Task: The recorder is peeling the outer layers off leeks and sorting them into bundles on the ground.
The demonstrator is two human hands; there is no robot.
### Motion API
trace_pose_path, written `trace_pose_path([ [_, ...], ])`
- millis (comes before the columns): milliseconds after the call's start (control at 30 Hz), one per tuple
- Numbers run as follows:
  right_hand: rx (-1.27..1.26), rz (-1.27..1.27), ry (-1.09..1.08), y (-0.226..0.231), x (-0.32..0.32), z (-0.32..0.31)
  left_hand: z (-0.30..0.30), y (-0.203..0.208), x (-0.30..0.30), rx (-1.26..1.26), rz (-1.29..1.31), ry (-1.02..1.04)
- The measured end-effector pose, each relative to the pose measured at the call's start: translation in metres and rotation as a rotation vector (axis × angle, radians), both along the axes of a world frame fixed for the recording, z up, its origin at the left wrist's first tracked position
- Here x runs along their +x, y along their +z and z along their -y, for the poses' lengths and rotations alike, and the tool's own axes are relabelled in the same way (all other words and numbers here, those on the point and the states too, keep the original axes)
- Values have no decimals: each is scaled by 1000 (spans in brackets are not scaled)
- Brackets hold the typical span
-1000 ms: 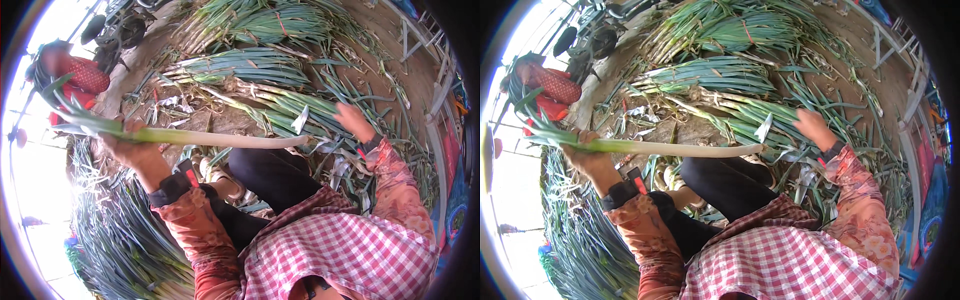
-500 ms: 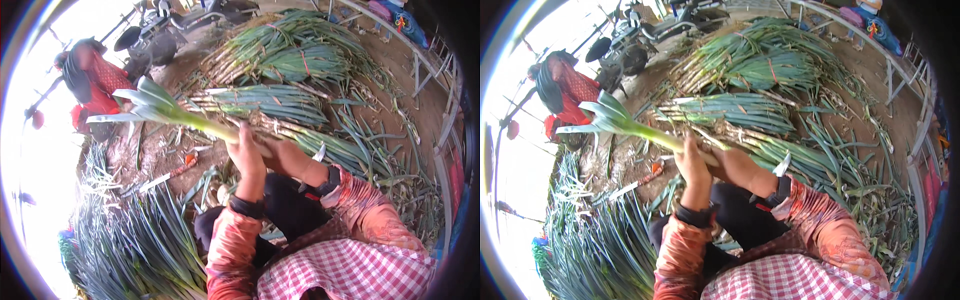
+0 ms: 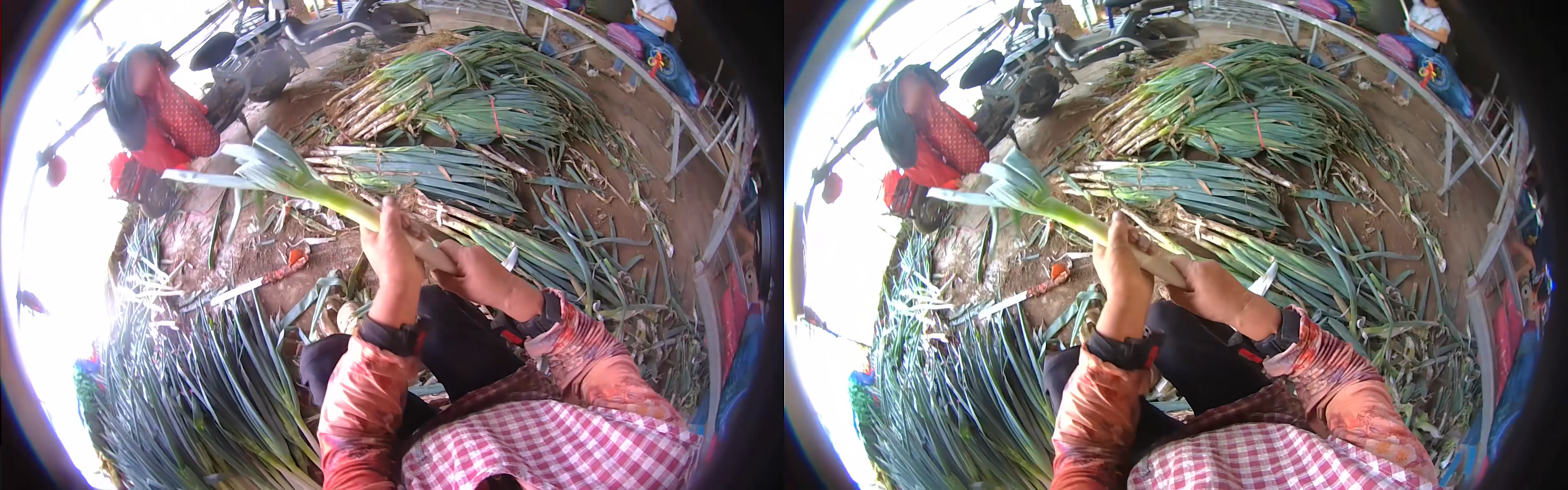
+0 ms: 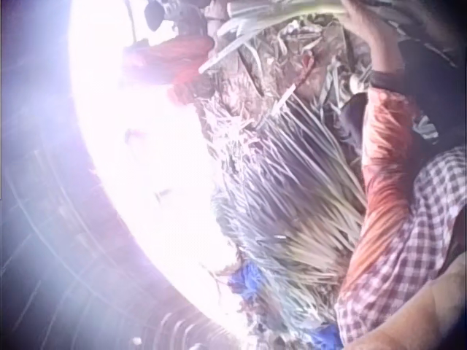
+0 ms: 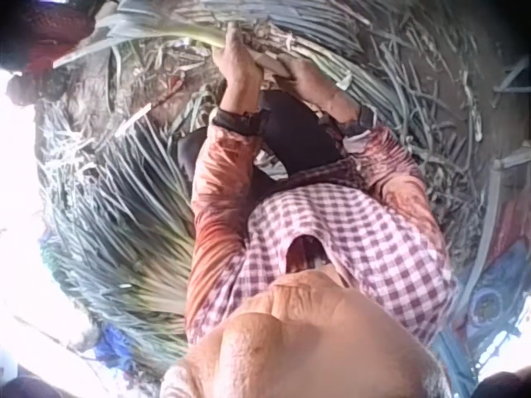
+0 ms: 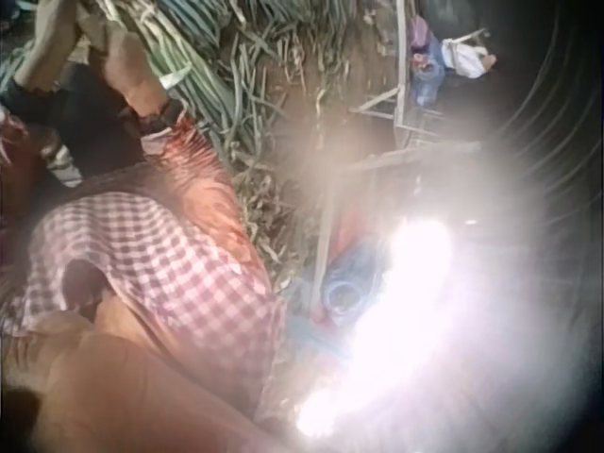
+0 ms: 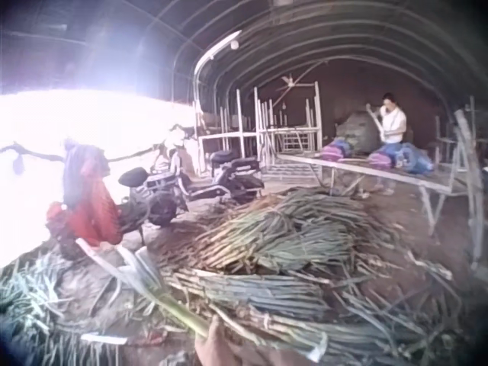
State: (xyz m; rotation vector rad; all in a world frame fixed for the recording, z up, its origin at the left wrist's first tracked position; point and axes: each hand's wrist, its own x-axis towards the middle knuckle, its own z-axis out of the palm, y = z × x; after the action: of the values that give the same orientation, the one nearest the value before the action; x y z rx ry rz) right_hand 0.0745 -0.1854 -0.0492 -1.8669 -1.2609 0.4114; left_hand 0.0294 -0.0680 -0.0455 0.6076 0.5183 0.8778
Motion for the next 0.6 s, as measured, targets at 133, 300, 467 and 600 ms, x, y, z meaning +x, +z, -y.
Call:
trace_pose_path([
  [133,-73,166,-7,-12,-9,10,-25,14,-16,43,12,120],
  [300,-173,144,-81,-35,6,62,-89,48,-46,255,145,372],
  [467,-254,-87,-183,-67,46,108,-167,105,-173,731,-283,806],
  [600,-370,-198,-180,-64,55,108,-216,109,-301,794,-699,859],
])
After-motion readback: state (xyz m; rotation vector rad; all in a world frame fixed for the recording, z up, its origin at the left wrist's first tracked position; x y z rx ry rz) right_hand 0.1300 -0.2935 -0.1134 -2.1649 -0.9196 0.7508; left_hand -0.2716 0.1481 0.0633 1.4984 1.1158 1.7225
